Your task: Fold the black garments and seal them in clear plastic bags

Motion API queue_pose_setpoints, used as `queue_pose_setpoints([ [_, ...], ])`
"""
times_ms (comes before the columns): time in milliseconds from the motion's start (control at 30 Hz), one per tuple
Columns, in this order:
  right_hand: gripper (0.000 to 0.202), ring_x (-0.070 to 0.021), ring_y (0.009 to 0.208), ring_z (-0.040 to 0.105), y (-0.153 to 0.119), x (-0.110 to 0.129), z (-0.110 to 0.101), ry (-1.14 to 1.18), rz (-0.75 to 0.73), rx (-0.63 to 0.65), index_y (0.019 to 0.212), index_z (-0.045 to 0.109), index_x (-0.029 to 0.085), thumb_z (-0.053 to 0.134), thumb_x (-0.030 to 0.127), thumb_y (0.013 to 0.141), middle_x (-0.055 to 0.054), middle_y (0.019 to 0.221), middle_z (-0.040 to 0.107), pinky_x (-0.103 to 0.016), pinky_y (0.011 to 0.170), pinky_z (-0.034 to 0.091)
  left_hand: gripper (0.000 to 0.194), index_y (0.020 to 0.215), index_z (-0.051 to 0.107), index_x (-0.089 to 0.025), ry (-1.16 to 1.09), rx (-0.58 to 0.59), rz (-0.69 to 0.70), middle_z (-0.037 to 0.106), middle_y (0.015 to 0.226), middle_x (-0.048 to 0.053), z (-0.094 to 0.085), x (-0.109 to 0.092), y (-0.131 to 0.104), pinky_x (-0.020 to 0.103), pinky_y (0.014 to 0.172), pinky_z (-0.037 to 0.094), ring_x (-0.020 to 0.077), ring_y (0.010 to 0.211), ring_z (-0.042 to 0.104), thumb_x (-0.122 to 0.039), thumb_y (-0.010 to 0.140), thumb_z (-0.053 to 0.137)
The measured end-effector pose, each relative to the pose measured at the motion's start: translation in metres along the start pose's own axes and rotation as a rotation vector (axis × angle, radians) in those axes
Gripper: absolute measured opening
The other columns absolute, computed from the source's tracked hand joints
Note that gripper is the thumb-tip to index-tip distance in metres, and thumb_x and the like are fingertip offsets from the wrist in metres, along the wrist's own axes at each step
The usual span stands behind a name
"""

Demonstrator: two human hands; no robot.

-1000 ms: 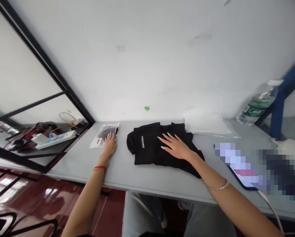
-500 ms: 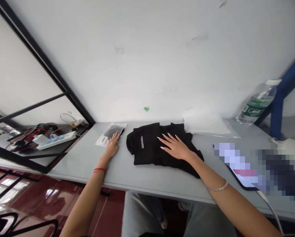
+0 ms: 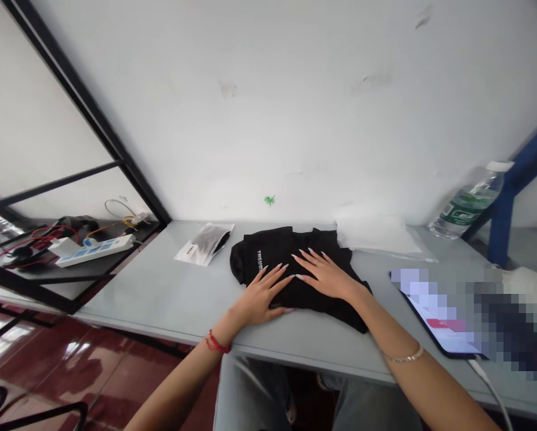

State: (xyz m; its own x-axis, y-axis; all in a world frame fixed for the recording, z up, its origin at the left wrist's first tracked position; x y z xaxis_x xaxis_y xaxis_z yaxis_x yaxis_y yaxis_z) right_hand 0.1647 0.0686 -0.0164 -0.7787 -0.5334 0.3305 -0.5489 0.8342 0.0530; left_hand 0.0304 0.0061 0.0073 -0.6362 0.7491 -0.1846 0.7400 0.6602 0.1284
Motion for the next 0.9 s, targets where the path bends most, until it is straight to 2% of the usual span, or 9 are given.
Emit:
queue_pose_setpoints([
  [100,0.073,-0.0273,0.148,0.008,-0.005,0.003,-0.003,0.05,0.014,0.055,0.153,0.021,0.031,0.023,0.07,0.092,-0.004,0.16,0.018,-0.053,0.119,0.012,0.074,0.152,0.023,-0.026,0.018,0.022,0.003,0.022,0.159,0.01,0.008,0.008,-0.002,0.051,0.119,0.022,0.026,0.147,0.02,-0.022,0.087,0.057],
  [200,0.088,-0.0306,0.148,0.004,-0.01,0.009,-0.006,0.116,0.01,0.154,0.153,0.02,0.03,0.042,0.077,0.082,-0.006,0.161,0.014,-0.053,0.119,0.009,0.066,0.149,0.031,-0.026,0.016,-0.002,0.077,0.032,0.155,0.008,0.003,0.013,-0.01,0.046,0.118,0.028,0.0215,0.144,0.028,-0.008,0.087,0.047],
  [333,0.113,-0.0369,0.147,0.006,-0.017,0.024,-0.01,0.165,-0.06,0.262,0.152,0.022,0.034,0.076,0.068,0.058,-0.007,0.162,0.008,-0.055,0.119,0.007,0.048,0.138,0.047,-0.025,-0.064,-0.107,0.085,0.055,0.139,0.005,-0.014,0.021,-0.017,0.043,0.111,0.04,0.0191,0.129,0.052,-0.01,0.093,0.042],
  [433,0.11,-0.037,0.146,0.015,-0.022,0.029,-0.016,0.168,-0.063,0.261,0.151,0.025,0.035,0.082,0.046,0.057,-0.008,0.161,0.015,-0.055,0.117,0.016,0.032,0.124,0.062,-0.023,-0.213,-0.201,0.004,0.069,0.121,0.004,-0.027,0.033,-0.016,0.038,0.1,0.05,0.0203,0.111,0.065,-0.019,0.094,0.048],
  [533,0.083,-0.0311,0.137,0.04,-0.027,0.024,-0.036,0.231,-0.065,0.129,0.146,0.039,0.031,0.071,0.031,0.07,-0.008,0.151,0.042,-0.046,0.11,0.035,0.023,0.107,0.071,-0.021,-0.39,-0.295,-0.157,0.075,0.101,0.004,-0.036,0.053,-0.015,0.031,0.084,0.056,0.0202,0.092,0.071,-0.027,0.092,0.055],
  [600,0.055,-0.0263,0.118,0.058,-0.03,0.012,-0.055,0.305,-0.043,0.002,0.133,0.055,0.029,0.061,0.03,0.078,-0.006,0.131,0.062,-0.04,0.099,0.045,0.021,0.098,0.074,-0.02,-0.468,-0.368,-0.286,0.076,0.095,0.004,-0.041,0.07,-0.017,0.03,0.08,0.057,0.0212,0.087,0.072,-0.033,0.088,0.06],
  [667,0.03,-0.0224,0.093,0.067,-0.033,-0.007,-0.069,0.349,0.041,-0.107,0.111,0.068,0.026,0.055,0.035,0.085,-0.004,0.106,0.072,-0.036,0.083,0.051,0.022,0.093,0.075,-0.02,-0.527,-0.44,-0.397,0.077,0.093,0.004,-0.043,0.086,-0.021,0.031,0.08,0.057,0.0226,0.087,0.072,-0.037,0.084,0.066],
  [767,0.026,-0.0186,0.065,0.062,-0.034,-0.031,-0.081,0.309,0.174,-0.233,0.082,0.067,0.024,0.048,0.04,0.089,-0.002,0.076,0.07,-0.032,0.062,0.046,0.023,0.091,0.075,-0.02,-0.584,-0.503,-0.492,0.077,0.09,0.004,-0.043,0.101,-0.023,0.031,0.076,0.057,0.023,0.086,0.072,-0.038,0.08,0.068],
  [900,0.031,-0.0185,0.063,0.059,-0.03,-0.038,-0.084,0.228,0.184,-0.34,0.073,0.063,0.022,0.044,0.04,0.091,-0.002,0.07,0.066,-0.032,0.061,0.043,0.019,0.086,0.075,-0.021,-0.529,-0.587,-0.525,0.077,0.087,0.003,-0.047,0.105,-0.019,0.031,0.073,0.056,0.0221,0.083,0.072,-0.037,0.079,0.069],
])
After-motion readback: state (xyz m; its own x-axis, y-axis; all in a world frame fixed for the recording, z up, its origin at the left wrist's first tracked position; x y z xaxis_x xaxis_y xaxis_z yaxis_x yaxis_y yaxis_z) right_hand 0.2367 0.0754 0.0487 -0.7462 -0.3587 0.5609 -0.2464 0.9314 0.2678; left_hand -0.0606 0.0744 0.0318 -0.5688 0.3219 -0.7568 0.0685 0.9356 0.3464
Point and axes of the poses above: each hand's wrist, its own y-axis towards the middle knuckle, its own z-axis out of the palm, x = y × z, the point moved 9 cm from there along y, towards the middle knuckle
